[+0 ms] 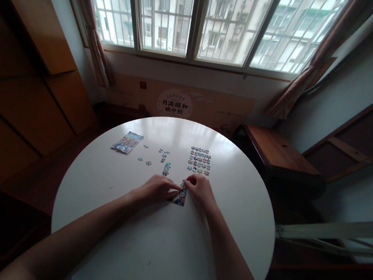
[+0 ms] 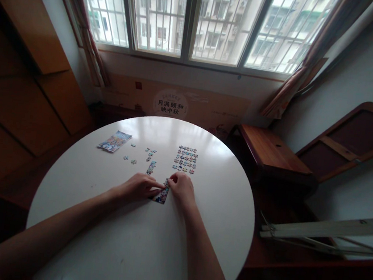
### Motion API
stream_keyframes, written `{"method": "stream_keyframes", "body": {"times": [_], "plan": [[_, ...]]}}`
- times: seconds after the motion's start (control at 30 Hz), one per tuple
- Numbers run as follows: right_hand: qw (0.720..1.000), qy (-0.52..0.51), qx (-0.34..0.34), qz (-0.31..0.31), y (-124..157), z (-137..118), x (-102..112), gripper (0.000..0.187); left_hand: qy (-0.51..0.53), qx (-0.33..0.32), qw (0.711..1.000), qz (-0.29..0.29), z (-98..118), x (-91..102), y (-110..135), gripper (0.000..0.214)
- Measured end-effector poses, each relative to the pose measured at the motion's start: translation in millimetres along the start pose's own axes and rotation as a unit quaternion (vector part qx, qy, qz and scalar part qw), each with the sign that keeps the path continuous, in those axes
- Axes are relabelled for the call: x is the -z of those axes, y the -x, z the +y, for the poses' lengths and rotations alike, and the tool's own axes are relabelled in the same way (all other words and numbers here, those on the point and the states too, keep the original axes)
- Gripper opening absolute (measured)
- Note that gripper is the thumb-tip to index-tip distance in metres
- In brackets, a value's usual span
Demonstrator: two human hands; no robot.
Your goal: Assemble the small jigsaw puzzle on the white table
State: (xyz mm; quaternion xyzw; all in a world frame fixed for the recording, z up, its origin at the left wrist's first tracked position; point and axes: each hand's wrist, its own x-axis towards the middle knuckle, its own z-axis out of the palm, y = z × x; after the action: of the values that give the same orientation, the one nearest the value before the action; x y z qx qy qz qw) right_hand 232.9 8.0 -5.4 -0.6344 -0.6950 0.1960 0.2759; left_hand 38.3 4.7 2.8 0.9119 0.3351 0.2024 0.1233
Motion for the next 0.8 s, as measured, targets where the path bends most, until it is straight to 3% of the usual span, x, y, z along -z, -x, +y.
{"method": "stream_keyframes", "body": {"times": [0.43, 0.63, 0.8], "plan": [[1.0, -0.02, 0.005, 0.009, -0.5, -1.0, -0.7, 0.009, -0.016, -0.012, 1.0, 0.011, -5.6, -6.4, 0.8, 0.023], [1.0, -0.023, 0.005, 0.009, -0.3, -2.0, -0.1, 0.009, -0.054, -0.067, 0.996, 0.017, -13.0, -10.0, 1.5, 0.025], [1.0, -0.024, -0.007, 0.001, 1.8, -7.2, 3.9, 0.01, -0.07, -0.069, 0.993, 0.071, -13.5, -7.9, 0.4, 0.028]]}}
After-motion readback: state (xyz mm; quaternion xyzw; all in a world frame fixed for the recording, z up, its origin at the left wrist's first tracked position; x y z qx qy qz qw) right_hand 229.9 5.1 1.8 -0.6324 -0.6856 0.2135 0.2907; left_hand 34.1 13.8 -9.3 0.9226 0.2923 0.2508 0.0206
